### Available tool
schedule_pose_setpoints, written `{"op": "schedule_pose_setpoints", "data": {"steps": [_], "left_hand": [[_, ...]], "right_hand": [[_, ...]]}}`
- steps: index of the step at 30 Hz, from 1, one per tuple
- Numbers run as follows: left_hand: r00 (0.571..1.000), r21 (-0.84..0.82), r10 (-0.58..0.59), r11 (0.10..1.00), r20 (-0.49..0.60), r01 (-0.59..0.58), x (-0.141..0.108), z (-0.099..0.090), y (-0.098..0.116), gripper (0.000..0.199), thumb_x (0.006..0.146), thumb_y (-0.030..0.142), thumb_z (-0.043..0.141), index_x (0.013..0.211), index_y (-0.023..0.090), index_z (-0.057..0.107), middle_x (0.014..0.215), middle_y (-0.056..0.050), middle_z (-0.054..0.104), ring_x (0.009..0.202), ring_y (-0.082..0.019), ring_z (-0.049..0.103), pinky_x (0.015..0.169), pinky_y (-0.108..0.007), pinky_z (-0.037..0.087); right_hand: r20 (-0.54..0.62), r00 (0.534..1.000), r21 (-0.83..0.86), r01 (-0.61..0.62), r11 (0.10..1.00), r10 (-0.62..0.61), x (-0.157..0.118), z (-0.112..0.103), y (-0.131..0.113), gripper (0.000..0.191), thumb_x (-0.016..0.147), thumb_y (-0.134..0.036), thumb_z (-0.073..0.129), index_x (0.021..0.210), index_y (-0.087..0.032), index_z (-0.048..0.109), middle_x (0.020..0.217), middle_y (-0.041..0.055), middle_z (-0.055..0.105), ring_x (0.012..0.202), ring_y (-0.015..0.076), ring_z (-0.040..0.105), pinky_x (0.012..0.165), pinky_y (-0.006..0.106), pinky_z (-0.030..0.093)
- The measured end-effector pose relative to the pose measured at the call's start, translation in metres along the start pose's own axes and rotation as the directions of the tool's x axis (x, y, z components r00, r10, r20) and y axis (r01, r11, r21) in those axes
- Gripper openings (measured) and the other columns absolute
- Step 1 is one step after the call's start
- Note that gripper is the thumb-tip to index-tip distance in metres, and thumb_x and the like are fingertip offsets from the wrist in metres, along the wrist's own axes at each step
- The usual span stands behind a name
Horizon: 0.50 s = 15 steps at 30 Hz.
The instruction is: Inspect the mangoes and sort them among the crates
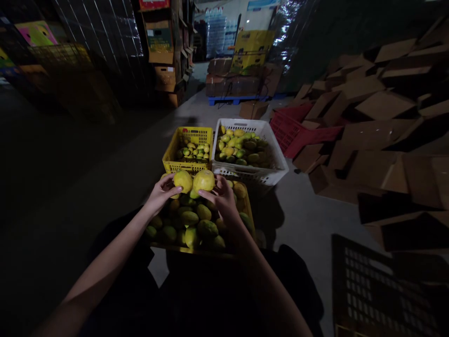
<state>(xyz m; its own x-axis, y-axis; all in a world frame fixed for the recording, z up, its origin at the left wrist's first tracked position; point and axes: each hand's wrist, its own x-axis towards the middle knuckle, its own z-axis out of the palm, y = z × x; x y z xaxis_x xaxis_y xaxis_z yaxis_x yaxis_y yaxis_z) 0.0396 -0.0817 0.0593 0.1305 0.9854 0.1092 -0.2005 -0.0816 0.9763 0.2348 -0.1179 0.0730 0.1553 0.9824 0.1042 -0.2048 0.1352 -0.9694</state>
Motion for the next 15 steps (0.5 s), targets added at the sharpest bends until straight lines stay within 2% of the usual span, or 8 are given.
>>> {"op": "schedule_pose_setpoints", "data": {"steps": [3, 7, 11, 15], "left_hand": [[0.986, -0.198, -0.165, 0.966, 0.024, 0.167, -0.001, -0.001, 0.006, 0.049, 0.065, 0.035, 0.089, 0.105, 0.021, 0.064, 0.097, -0.002, 0.070, 0.092, -0.018, 0.068, 0.088, -0.034, 0.058], [0.949, -0.286, -0.310, 0.906, 0.053, 0.312, 0.000, -0.002, 0.009, 0.035, 0.075, 0.031, 0.082, 0.103, 0.019, 0.063, 0.095, -0.004, 0.070, 0.088, -0.017, 0.071, 0.089, -0.034, 0.059], [0.932, -0.263, -0.344, 0.894, 0.110, 0.362, -0.001, 0.003, 0.007, 0.035, 0.080, 0.041, 0.078, 0.105, 0.019, 0.065, 0.102, -0.009, 0.072, 0.101, -0.025, 0.070, 0.093, -0.041, 0.059], [0.939, -0.274, -0.325, 0.898, 0.114, 0.344, -0.004, 0.009, 0.000, 0.032, 0.082, 0.045, 0.076, 0.104, 0.024, 0.066, 0.107, -0.009, 0.073, 0.108, -0.029, 0.068, 0.093, -0.049, 0.058]], "right_hand": [[0.064, 0.994, 0.077, -0.089, 0.993, 0.084, 0.000, -0.004, -0.005, 0.042, 0.061, -0.031, 0.086, 0.100, -0.025, 0.070, 0.107, 0.0043, 0.074, 0.099, 0.0260, 0.071, 0.092, 0.044, 0.057], [0.108, 0.980, 0.150, -0.180, 0.972, 0.165, 0.002, -0.010, -0.003, 0.046, 0.061, -0.034, 0.087, 0.103, -0.025, 0.071, 0.104, 0.0048, 0.076, 0.097, 0.0281, 0.072, 0.087, 0.047, 0.060], [0.059, 0.974, 0.191, -0.226, 0.955, 0.218, 0.002, -0.008, -0.001, 0.049, 0.055, -0.036, 0.091, 0.098, -0.025, 0.071, 0.101, 0.0046, 0.076, 0.095, 0.0289, 0.073, 0.085, 0.051, 0.061], [0.112, 0.960, 0.170, -0.274, 0.946, 0.258, -0.004, 0.002, -0.004, 0.045, 0.059, -0.042, 0.090, 0.095, -0.022, 0.072, 0.106, 0.0076, 0.075, 0.100, 0.0305, 0.072, 0.087, 0.051, 0.062]]}}
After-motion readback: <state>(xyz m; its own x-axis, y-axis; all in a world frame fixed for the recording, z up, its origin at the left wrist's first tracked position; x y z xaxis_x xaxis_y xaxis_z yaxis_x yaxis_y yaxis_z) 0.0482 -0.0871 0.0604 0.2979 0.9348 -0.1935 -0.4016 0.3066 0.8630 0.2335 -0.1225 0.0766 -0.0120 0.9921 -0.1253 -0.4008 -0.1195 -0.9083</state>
